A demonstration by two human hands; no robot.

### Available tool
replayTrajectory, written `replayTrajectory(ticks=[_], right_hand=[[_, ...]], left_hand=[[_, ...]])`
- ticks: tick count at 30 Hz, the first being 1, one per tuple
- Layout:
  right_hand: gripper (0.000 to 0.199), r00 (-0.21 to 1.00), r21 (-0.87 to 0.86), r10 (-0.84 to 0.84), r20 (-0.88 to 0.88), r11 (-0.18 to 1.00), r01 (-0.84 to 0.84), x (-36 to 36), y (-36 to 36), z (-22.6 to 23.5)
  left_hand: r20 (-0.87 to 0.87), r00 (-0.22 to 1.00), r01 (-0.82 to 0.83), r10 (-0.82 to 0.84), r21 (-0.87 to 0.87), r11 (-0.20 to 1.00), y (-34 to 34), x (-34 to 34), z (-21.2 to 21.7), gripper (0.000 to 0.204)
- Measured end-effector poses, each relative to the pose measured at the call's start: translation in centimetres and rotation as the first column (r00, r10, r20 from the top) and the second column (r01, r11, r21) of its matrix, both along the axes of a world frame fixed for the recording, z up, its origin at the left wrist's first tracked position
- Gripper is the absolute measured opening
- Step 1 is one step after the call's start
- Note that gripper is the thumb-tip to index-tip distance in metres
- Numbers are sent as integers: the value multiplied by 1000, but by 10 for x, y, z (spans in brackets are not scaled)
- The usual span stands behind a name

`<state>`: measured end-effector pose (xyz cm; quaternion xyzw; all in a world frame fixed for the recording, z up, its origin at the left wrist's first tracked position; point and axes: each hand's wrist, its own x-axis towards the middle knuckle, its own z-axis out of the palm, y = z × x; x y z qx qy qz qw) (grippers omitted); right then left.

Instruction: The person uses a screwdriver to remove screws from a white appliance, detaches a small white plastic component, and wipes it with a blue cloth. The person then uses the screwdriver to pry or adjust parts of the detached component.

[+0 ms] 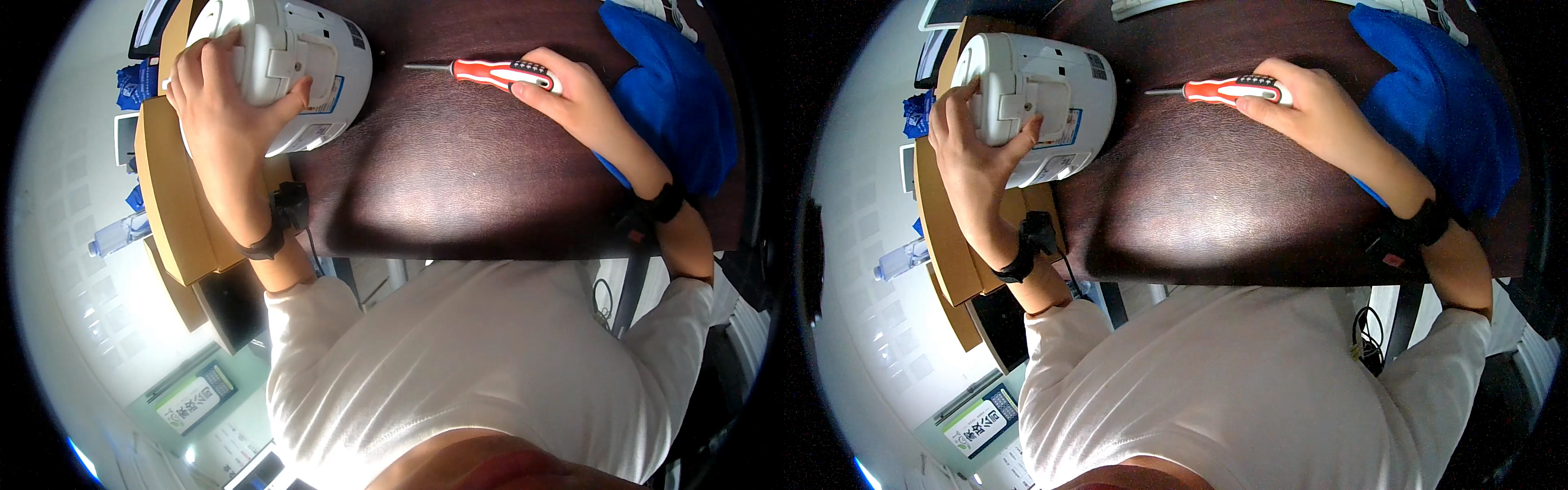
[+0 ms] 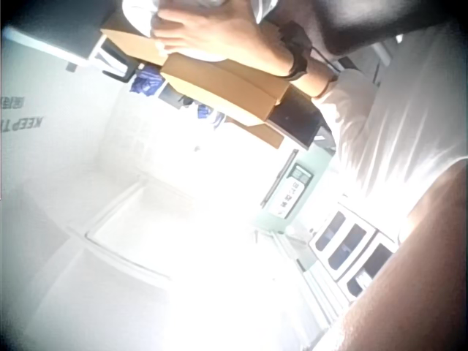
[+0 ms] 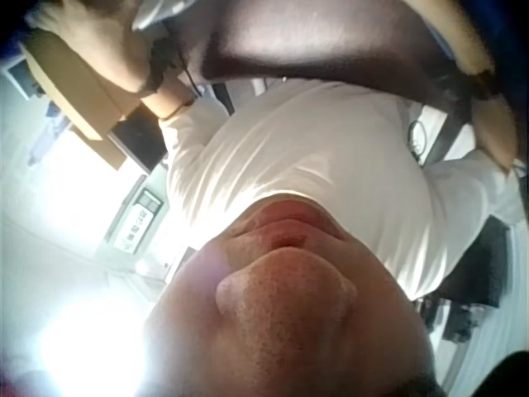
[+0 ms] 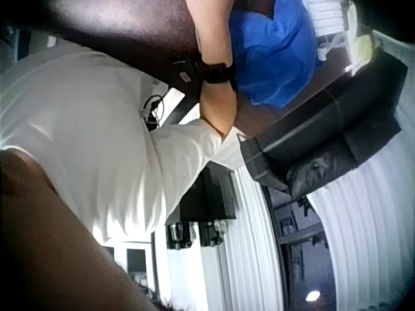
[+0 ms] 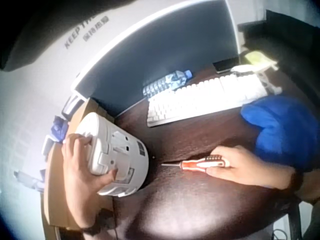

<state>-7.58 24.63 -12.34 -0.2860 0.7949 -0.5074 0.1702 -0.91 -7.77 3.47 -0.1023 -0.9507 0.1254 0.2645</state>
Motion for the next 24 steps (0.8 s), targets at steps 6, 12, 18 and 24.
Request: replayTrajectory(ticks=[6, 12, 18, 24], right_hand=[[31, 976, 208, 20, -217, 978, 27, -4, -1, -1], [33, 797, 492, 212, -565, 862, 120, -19, -4, 14], [36, 555, 454, 351, -755, 889, 56, -46, -48, 26], [35, 676, 413, 410, -613, 895, -167, -80, -144, 9]], left_hand=[[-35, 999, 18, -18, 0, 1000, 1, 1, 1, 77], [-31, 999, 40, -40, 9, 999, 10, 4, 5, 73], [32, 999, 36, -36, 10, 999, 17, 6, 9, 69], [-75, 997, 35, -33, 21, 999, 9, 4, 8, 68]])
